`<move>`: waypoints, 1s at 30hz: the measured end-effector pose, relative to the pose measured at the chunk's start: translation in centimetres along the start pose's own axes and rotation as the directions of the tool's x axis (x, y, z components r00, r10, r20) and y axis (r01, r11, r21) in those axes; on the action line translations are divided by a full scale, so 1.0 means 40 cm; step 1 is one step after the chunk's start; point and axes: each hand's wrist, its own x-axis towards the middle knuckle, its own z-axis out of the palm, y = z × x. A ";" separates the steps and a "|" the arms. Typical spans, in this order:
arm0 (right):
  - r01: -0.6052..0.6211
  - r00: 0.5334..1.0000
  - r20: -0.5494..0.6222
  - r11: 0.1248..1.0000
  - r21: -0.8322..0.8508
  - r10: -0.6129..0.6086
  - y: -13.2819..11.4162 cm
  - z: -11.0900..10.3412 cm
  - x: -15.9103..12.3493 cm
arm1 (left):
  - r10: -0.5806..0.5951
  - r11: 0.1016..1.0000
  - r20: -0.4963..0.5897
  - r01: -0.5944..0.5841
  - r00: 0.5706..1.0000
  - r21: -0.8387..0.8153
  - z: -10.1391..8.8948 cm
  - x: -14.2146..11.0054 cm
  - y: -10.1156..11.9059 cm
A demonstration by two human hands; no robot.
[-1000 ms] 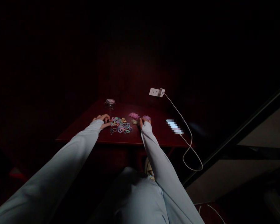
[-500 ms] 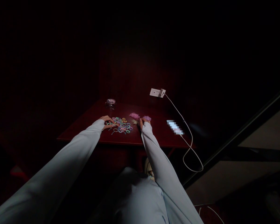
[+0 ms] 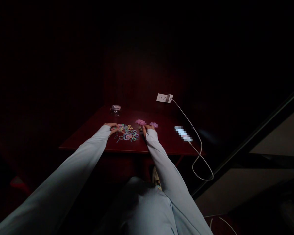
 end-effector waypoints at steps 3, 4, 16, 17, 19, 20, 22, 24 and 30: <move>0.073 0.997 0.025 0.996 -0.050 -0.071 -0.018 -0.008 -0.001 | -0.079 0.995 -0.088 0.072 0.993 -0.071 0.011 0.013 -0.001; 0.097 0.995 0.037 0.993 -0.064 -0.095 -0.025 -0.010 -0.001 | -0.096 0.990 -0.106 0.084 0.990 -0.113 0.011 0.017 -0.001; 0.256 0.966 0.011 0.965 0.051 -0.257 -0.133 -0.006 -0.025 | -0.133 0.928 -0.098 0.089 0.986 -0.361 0.031 0.028 0.025; 0.253 0.967 0.025 0.966 0.060 -0.255 -0.142 -0.003 -0.025 | -0.113 0.936 -0.096 0.074 0.989 -0.344 0.036 0.026 0.032; 0.240 0.969 0.047 0.969 0.060 -0.243 -0.154 0.002 -0.024 | -0.077 0.953 -0.065 0.054 0.995 -0.299 0.045 0.019 0.049; 0.237 0.969 0.055 0.970 0.056 -0.240 -0.157 0.003 -0.023 | -0.062 0.957 -0.047 0.046 0.997 -0.288 0.050 0.015 0.057; 0.230 0.971 0.054 0.972 0.049 -0.233 -0.157 0.005 -0.022 | -0.022 0.963 -0.004 0.020 1.000 -0.270 0.060 0.007 0.074; 0.220 0.974 0.043 0.974 0.044 -0.222 -0.152 0.006 -0.021 | 0.000 0.959 0.042 0.012 0.999 -0.283 0.071 0.002 0.088; 0.161 0.985 0.052 0.987 0.012 -0.162 -0.137 0.010 -0.013 | -0.007 0.953 0.052 0.022 0.999 -0.302 0.092 0.000 0.109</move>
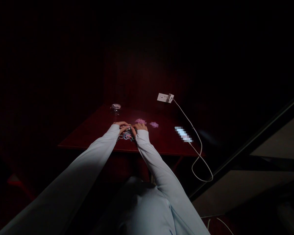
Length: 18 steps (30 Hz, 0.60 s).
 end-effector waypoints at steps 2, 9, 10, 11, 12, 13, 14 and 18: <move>-0.020 1.000 0.002 1.000 0.000 0.020 0.003 0.002 0.002 | -0.016 1.000 -0.008 0.016 1.000 -0.022 0.001 0.001 0.000; -0.128 0.988 -0.076 0.986 0.102 0.136 0.025 0.017 0.005 | -0.045 0.994 -0.027 0.043 0.999 -0.096 0.005 -0.002 0.001; -0.159 0.982 -0.087 0.979 0.130 0.171 0.031 0.018 0.006 | -0.048 0.994 -0.030 0.045 0.998 -0.100 0.006 -0.002 0.002; -0.194 0.973 -0.096 0.968 0.159 0.211 0.037 0.018 0.007 | -0.051 0.994 -0.033 0.047 0.998 -0.098 0.006 -0.003 0.003; -0.236 0.961 -0.101 0.954 0.186 0.257 0.043 0.016 0.008 | -0.053 0.995 -0.035 0.050 0.998 -0.089 0.005 -0.004 0.004; -0.287 0.944 -0.105 0.935 0.208 0.313 0.051 0.013 0.008 | -0.054 0.996 -0.038 0.051 0.998 -0.075 0.004 -0.004 0.005; -0.345 0.921 -0.108 0.911 0.225 0.375 0.059 0.010 0.007 | -0.051 0.997 -0.039 0.049 0.998 -0.057 0.003 -0.004 0.005; -0.552 0.799 -0.121 0.799 0.240 0.588 0.099 -0.008 -0.001 | -0.013 1.000 -0.027 0.014 1.000 0.016 -0.002 0.000 -0.003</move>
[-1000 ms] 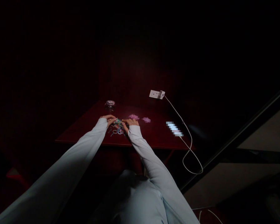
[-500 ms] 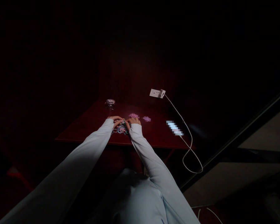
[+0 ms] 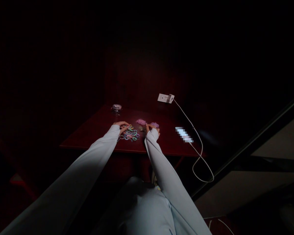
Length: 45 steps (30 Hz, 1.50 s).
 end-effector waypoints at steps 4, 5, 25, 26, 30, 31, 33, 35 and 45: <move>-0.017 1.000 -0.019 0.998 -0.064 0.016 0.023 -0.009 0.016 | 0.047 0.998 -0.006 -0.047 0.999 0.052 0.001 0.009 -0.018; -0.002 1.000 -0.015 0.996 -0.093 0.001 0.024 -0.007 0.020 | 0.052 0.997 -0.004 -0.052 0.999 0.064 0.002 0.010 -0.022; -0.007 0.986 -0.165 1.000 0.012 0.009 0.073 0.024 0.059 | 0.104 0.926 -0.217 -0.015 0.970 0.378 -0.027 0.004 -0.004; -0.045 0.980 -0.189 0.997 0.059 0.055 0.080 0.023 0.060 | 0.105 0.924 -0.262 0.003 0.959 0.382 -0.032 0.002 -0.001; -0.095 0.956 -0.260 0.980 0.176 0.139 0.104 0.022 0.060 | 0.101 0.925 -0.353 0.043 0.930 0.378 -0.056 -0.005 0.001; -0.082 0.953 -0.274 0.979 0.187 0.132 0.108 0.023 0.060 | 0.097 0.926 -0.359 0.048 0.928 0.375 -0.063 -0.006 -0.001; -0.054 0.954 -0.278 0.978 0.201 0.110 0.110 0.025 0.061 | 0.088 0.927 -0.353 0.053 0.932 0.371 -0.076 -0.006 -0.007; -0.035 0.967 -0.241 0.978 0.207 0.085 0.105 0.027 0.065 | 0.090 0.929 -0.338 0.044 0.937 0.369 -0.087 -0.005 -0.016; 0.105 0.994 -0.064 0.967 0.230 -0.092 0.091 0.036 0.078 | 0.026 0.959 -0.148 0.017 0.989 0.281 -0.103 0.028 -0.107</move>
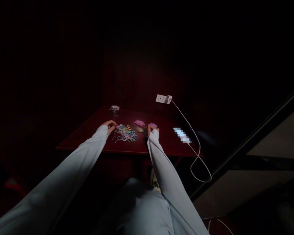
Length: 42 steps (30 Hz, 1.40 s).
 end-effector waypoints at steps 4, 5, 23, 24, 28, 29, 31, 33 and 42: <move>-0.011 1.000 -0.008 1.000 0.023 0.011 0.000 -0.007 -0.007 | 0.101 0.991 0.043 -0.104 0.994 0.085 -0.002 0.000 -0.032; -0.010 1.000 -0.011 1.000 0.026 0.011 -0.003 -0.008 -0.009 | 0.107 0.986 0.035 -0.110 0.994 0.126 -0.003 -0.002 -0.035; 0.038 0.997 0.074 0.999 -0.017 -0.037 -0.013 -0.012 -0.001 | 0.156 0.972 0.163 -0.181 0.974 0.151 -0.009 -0.022 0.015; 0.041 0.997 0.068 0.999 -0.020 -0.040 -0.014 -0.013 -0.001 | 0.186 0.970 0.175 -0.209 0.967 0.127 -0.014 -0.025 0.015; 0.044 0.997 0.057 0.999 -0.019 -0.042 -0.019 -0.019 -0.004 | 0.213 0.970 0.173 -0.228 0.962 0.078 -0.025 -0.035 0.020; 0.044 0.997 0.067 0.999 -0.019 -0.042 -0.021 -0.021 -0.005 | 0.213 0.971 0.173 -0.227 0.962 0.068 -0.026 -0.036 0.022; 0.042 0.995 0.088 0.999 -0.023 -0.040 -0.024 -0.025 -0.006 | 0.216 0.973 0.181 -0.228 0.959 0.045 -0.025 -0.039 0.025; 0.043 0.995 0.097 0.999 -0.028 -0.040 -0.027 -0.028 -0.008 | 0.224 0.972 0.188 -0.232 0.956 0.021 -0.023 -0.040 0.028; 0.118 0.992 0.052 0.987 -0.113 -0.113 -0.034 -0.022 -0.017 | 0.195 0.975 0.122 -0.178 0.973 -0.137 -0.010 -0.038 0.034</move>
